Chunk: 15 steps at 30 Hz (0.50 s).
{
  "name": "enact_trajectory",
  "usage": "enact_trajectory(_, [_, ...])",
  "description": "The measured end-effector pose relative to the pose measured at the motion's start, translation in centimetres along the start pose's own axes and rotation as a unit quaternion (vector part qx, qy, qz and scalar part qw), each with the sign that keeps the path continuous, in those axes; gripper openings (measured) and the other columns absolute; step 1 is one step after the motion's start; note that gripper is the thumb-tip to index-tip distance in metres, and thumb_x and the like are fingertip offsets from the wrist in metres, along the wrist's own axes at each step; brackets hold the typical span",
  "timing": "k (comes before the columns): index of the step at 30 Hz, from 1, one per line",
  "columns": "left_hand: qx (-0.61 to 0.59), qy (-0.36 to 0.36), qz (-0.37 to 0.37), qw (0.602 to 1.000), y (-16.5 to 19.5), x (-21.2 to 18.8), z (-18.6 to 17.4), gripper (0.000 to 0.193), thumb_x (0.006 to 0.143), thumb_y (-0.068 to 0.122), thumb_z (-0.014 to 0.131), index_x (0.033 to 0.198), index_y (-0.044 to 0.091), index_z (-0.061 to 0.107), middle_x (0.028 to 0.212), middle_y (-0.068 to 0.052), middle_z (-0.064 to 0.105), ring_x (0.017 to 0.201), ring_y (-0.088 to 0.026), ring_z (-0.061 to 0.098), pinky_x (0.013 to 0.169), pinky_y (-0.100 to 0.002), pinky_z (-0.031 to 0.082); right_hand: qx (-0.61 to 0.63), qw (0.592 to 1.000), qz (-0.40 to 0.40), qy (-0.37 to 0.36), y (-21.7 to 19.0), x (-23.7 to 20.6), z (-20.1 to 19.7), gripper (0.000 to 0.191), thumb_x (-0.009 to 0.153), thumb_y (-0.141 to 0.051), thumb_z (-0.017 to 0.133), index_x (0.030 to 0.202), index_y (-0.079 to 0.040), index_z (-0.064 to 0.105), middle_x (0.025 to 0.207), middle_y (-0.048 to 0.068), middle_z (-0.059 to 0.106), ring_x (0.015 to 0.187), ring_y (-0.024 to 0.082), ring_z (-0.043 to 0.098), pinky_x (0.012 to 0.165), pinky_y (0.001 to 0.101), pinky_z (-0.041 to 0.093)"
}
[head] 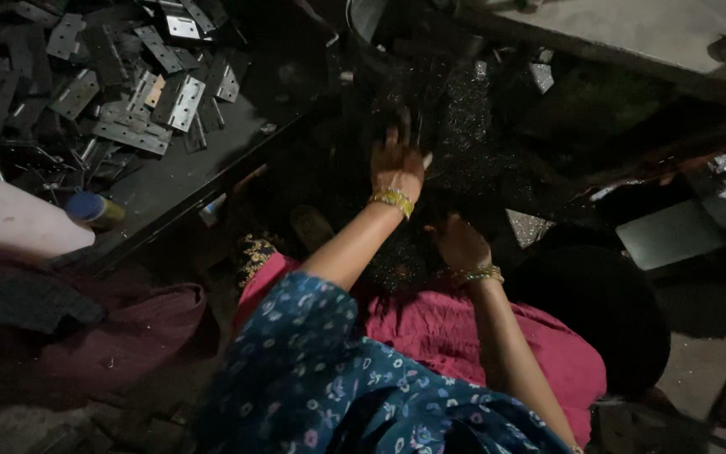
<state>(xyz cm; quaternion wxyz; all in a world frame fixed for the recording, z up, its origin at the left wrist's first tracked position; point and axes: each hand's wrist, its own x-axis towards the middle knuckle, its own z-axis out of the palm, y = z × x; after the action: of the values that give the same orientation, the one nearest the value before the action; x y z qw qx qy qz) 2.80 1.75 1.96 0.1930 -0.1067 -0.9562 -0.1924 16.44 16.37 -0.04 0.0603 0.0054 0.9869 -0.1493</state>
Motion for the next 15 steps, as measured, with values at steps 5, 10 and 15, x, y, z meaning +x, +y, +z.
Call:
enact_trajectory(5, [0.121, -0.259, -0.011, 0.958, 0.3, 1.5, 0.3, 0.030, 0.111, 0.033, 0.055, 0.126, 0.018, 0.077, 0.140, -0.004, 0.070, 0.151, -0.024, 0.043, 0.123, -0.044, 0.034, -0.056, 0.998, -0.024, 0.031, 0.9, 1.2, 0.1, 0.055, 0.101, -0.055, 0.055, 0.103, 0.000, 0.065, 0.091, 0.027, 0.072, 0.087, 0.047, 0.072, 0.075, 0.0545, 0.059])
enact_trajectory(10, [0.118, -0.050, -0.020, 0.992, 0.2, 2.5, 0.8, 0.052, 0.092, 0.038, 0.064, 0.140, 0.016, 0.061, 0.150, -0.007, 0.053, 0.133, -0.030, 0.048, 0.108, -0.048, 0.038, -0.060, 0.998, 0.022, -0.027, 2.1, 0.1, 6.5, 0.051, 0.098, -0.052, 0.058, 0.101, -0.001, 0.068, 0.092, 0.026, 0.072, 0.088, 0.045, 0.072, 0.074, 0.0526, 0.059])
enact_trajectory(15, [0.134, -0.103, 0.005, 0.986, 0.1, 3.1, 0.7, 0.065, 0.085, 0.038, 0.063, 0.146, 0.020, 0.049, 0.156, -0.004, 0.047, 0.130, -0.030, 0.047, 0.099, -0.049, 0.039, -0.057, 0.996, -0.009, -0.062, 2.6, -1.4, 8.9, 0.046, 0.097, -0.047, 0.057, 0.101, -0.003, 0.070, 0.094, 0.024, 0.073, 0.087, 0.042, 0.073, 0.074, 0.0507, 0.059])
